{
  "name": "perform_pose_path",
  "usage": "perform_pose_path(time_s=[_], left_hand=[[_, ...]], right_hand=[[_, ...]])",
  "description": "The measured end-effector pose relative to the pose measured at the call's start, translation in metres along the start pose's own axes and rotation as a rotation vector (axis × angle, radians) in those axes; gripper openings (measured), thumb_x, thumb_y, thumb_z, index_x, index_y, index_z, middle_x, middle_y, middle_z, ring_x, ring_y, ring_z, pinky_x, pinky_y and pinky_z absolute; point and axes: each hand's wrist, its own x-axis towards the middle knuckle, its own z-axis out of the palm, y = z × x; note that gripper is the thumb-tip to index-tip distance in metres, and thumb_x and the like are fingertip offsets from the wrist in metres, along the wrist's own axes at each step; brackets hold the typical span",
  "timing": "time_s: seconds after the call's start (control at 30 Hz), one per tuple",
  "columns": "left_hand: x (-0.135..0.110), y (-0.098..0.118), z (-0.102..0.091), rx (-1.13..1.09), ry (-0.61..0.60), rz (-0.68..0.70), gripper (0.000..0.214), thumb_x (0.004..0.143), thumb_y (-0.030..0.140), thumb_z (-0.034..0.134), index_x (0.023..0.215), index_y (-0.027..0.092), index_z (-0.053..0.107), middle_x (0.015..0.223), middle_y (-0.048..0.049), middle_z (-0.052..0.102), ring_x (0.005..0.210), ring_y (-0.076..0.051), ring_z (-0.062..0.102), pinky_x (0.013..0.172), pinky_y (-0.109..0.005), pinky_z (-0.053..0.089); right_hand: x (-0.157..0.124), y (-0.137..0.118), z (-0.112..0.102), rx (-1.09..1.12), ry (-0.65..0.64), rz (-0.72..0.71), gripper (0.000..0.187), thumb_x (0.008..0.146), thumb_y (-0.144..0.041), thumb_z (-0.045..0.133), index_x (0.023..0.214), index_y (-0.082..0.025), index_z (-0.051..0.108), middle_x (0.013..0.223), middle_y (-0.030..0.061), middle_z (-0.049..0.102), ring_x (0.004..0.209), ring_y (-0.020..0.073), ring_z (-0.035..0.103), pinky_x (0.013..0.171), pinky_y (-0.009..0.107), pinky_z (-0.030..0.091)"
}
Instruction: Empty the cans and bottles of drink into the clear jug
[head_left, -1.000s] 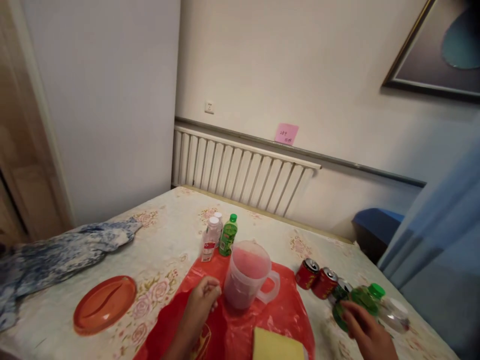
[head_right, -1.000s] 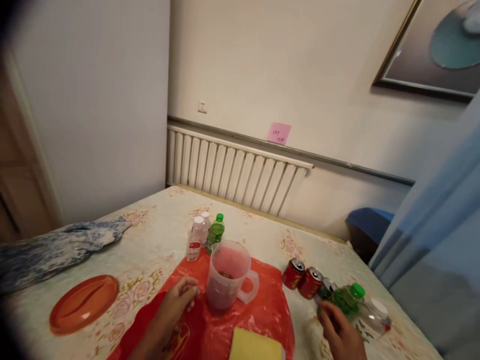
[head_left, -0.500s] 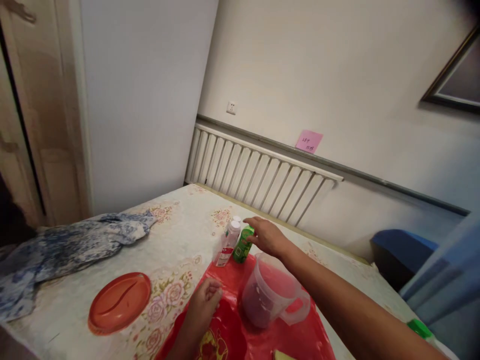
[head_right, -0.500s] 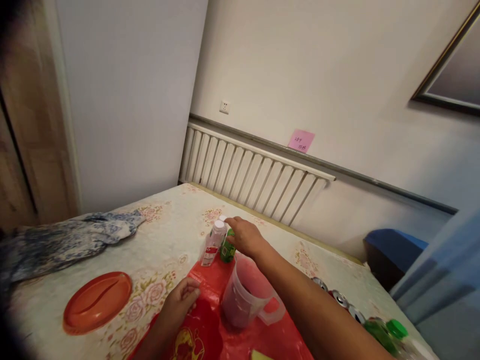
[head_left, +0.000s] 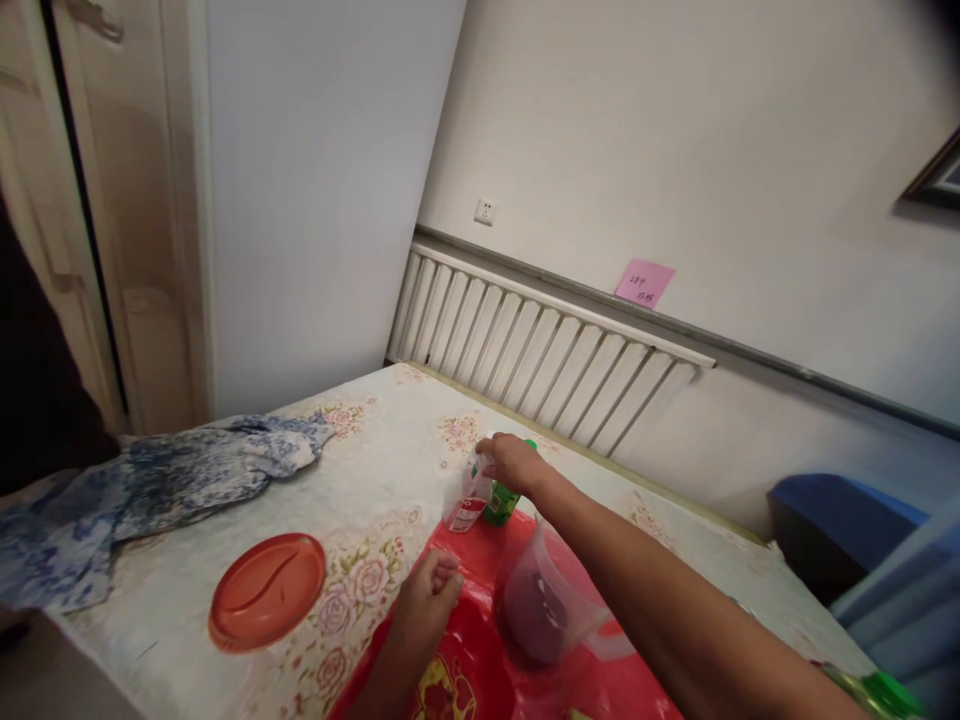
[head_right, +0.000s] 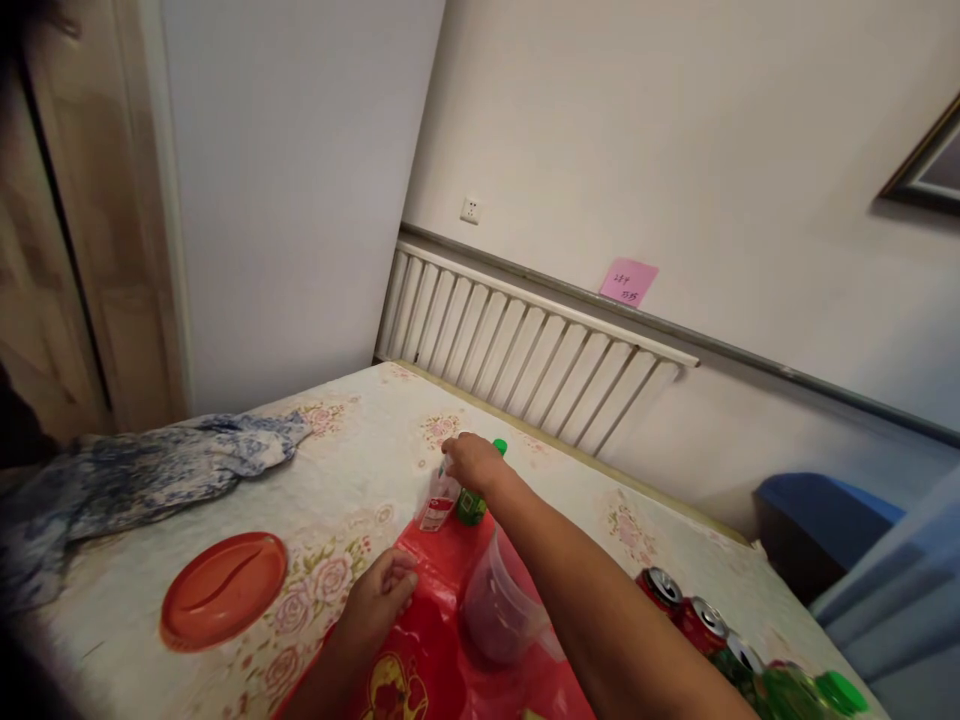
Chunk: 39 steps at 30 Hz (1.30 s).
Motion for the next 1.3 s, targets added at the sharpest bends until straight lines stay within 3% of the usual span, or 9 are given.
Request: perform_pose_path(time_s=[0.27,0.43,0.57,0.73,0.87,0.97,1.07,1.2,1.3], left_hand=[[-0.003,0.005,-0.001,0.162,0.168,0.129,0.044,0.073,0.025,0.057,0.116,0.017,0.055,0.112,-0.0107,0.066,0.096,-0.023,0.065,0.087,-0.034,0.051],[0.0,0.004,0.001,0.276,0.269,0.316,0.066,0.073,0.026,0.061,0.135,0.013,0.043,0.142,-0.0191,0.047,0.137,-0.032,0.04,0.114,-0.048,0.033],[-0.003,0.008,0.002,0.228,0.179,0.408,0.076,0.073,0.028,0.065,0.142,0.016,0.036,0.147,-0.0171,0.043,0.139,-0.031,0.04,0.115,-0.048,0.033],[-0.015,0.023,0.003,0.153,0.005,0.402,0.074,0.065,0.024,0.07,0.135,0.018,0.047,0.136,-0.0131,0.056,0.128,-0.03,0.053,0.111,-0.046,0.039],[-0.025,0.038,-0.001,0.138,-0.048,0.354,0.07,0.063,0.026,0.073,0.129,0.02,0.051,0.129,-0.0103,0.062,0.122,-0.029,0.057,0.107,-0.045,0.043],[-0.029,0.044,-0.004,0.093,-0.086,0.325,0.071,0.063,0.025,0.072,0.13,0.019,0.05,0.129,-0.0097,0.063,0.121,-0.028,0.058,0.107,-0.043,0.043],[-0.029,0.043,-0.004,0.063,-0.101,0.287,0.072,0.063,0.025,0.073,0.131,0.019,0.05,0.132,-0.0101,0.063,0.122,-0.028,0.058,0.107,-0.042,0.043],[-0.028,0.042,-0.002,0.055,-0.114,0.267,0.072,0.062,0.026,0.074,0.13,0.02,0.051,0.131,-0.0102,0.063,0.121,-0.029,0.059,0.105,-0.041,0.045],[-0.03,0.044,-0.001,0.076,-0.135,0.274,0.069,0.062,0.026,0.075,0.127,0.021,0.053,0.129,-0.0095,0.065,0.119,-0.029,0.06,0.104,-0.04,0.045]], right_hand=[[-0.033,-0.006,-0.026,0.062,0.064,-0.085,0.033,0.081,-0.021,0.064,0.113,-0.018,0.071,0.098,0.0098,0.073,0.089,0.0208,0.066,0.075,0.026,0.044],[-0.063,-0.012,-0.052,0.123,0.107,-0.173,0.032,0.081,-0.021,0.066,0.113,-0.019,0.07,0.099,0.0061,0.07,0.083,0.0159,0.062,0.073,0.023,0.042],[-0.093,-0.021,-0.058,0.182,0.129,-0.301,0.032,0.08,-0.016,0.068,0.111,-0.018,0.069,0.096,0.006,0.068,0.084,0.0151,0.06,0.074,0.023,0.042],[-0.125,-0.03,-0.051,0.257,0.123,-0.348,0.031,0.083,-0.016,0.067,0.115,-0.017,0.067,0.102,0.0068,0.067,0.091,0.0163,0.061,0.082,0.025,0.045],[-0.152,-0.028,-0.054,0.447,0.282,-0.268,0.03,0.088,-0.028,0.066,0.117,-0.021,0.065,0.105,0.0062,0.068,0.089,0.0157,0.062,0.081,0.027,0.047],[-0.185,-0.02,-0.05,0.662,0.406,-0.075,0.033,0.087,-0.036,0.067,0.116,-0.023,0.065,0.103,0.0044,0.07,0.077,0.0143,0.06,0.07,0.026,0.047],[-0.226,-0.013,-0.014,0.985,0.261,0.133,0.039,0.088,-0.043,0.062,0.121,-0.023,0.061,0.103,0.0046,0.069,0.07,0.0143,0.062,0.066,0.028,0.049],[-0.279,-0.014,0.083,1.355,0.106,0.374,0.049,0.082,-0.063,0.06,0.106,-0.02,0.063,0.07,0.0009,0.065,0.059,0.0169,0.062,0.059,0.03,0.049],[-0.309,-0.024,0.151,1.537,0.051,0.645,0.064,0.066,-0.074,0.068,0.098,-0.019,0.064,0.072,0.0024,0.066,0.052,0.0154,0.061,0.054,0.028,0.046]])
